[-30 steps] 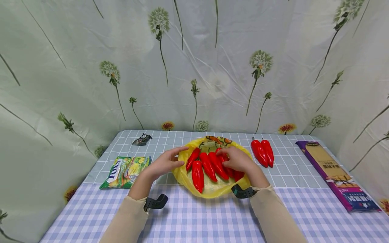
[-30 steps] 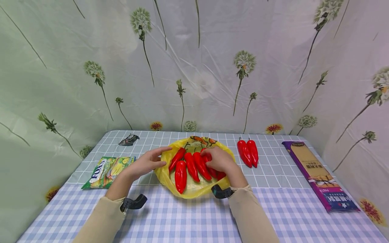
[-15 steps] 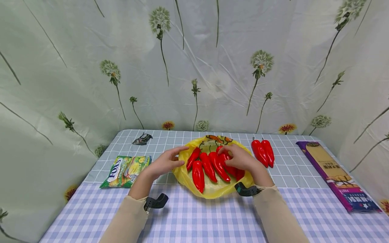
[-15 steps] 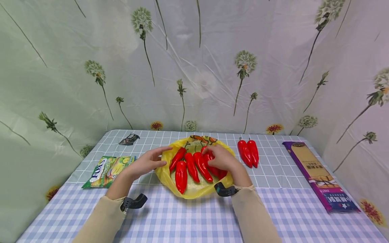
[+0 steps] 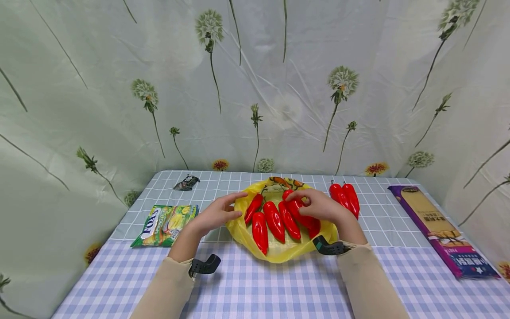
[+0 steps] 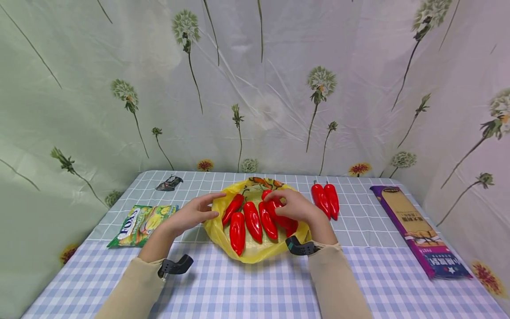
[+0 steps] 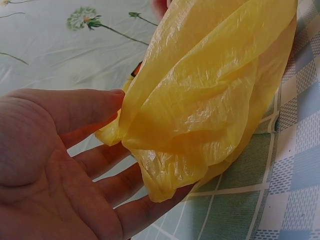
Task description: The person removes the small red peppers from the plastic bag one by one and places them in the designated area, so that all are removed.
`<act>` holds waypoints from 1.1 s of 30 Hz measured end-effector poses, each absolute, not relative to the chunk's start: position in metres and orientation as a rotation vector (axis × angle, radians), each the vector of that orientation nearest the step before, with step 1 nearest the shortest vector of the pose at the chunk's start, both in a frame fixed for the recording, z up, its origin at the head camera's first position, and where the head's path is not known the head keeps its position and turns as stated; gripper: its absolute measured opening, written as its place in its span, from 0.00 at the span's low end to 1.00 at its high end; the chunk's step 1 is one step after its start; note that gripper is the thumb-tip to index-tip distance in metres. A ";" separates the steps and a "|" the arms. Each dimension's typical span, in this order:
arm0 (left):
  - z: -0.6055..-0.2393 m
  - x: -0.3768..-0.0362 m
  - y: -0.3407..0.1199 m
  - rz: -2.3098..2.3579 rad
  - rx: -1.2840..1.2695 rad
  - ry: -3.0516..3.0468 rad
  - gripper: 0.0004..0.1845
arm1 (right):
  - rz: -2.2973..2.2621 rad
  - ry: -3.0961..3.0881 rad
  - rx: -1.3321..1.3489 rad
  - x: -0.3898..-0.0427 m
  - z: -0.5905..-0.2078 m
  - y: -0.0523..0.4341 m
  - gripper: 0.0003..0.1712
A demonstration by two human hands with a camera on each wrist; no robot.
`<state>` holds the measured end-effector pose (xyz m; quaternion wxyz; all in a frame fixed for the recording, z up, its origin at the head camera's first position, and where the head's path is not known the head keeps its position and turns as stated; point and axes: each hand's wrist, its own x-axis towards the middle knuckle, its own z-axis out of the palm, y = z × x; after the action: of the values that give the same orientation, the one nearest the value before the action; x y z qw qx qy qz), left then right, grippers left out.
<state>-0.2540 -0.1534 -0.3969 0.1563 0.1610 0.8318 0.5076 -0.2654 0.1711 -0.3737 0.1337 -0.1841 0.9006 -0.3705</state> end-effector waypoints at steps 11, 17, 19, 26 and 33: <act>-0.396 -0.254 -0.152 1.452 0.443 2.380 0.29 | -1.134 2.651 -0.552 -0.261 -0.362 0.183 0.16; -0.396 -0.255 -0.152 1.445 0.450 2.381 0.29 | -1.153 2.678 -0.523 -0.260 -0.357 0.192 0.17; -0.396 -0.255 -0.152 1.444 0.448 2.382 0.29 | -1.170 2.692 -0.507 -0.259 -0.356 0.196 0.17; -0.395 -0.255 -0.152 1.451 0.423 2.387 0.29 | -1.244 2.706 -0.481 -0.259 -0.352 0.207 0.18; -0.397 -0.254 -0.151 1.455 0.417 2.384 0.29 | -1.282 2.721 -0.398 -0.257 -0.349 0.217 0.19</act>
<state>-0.2540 -0.1511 -0.3973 0.1581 0.1459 0.8336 0.5088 -0.2568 0.2173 -0.3488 0.0536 -0.1311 0.8954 -0.4220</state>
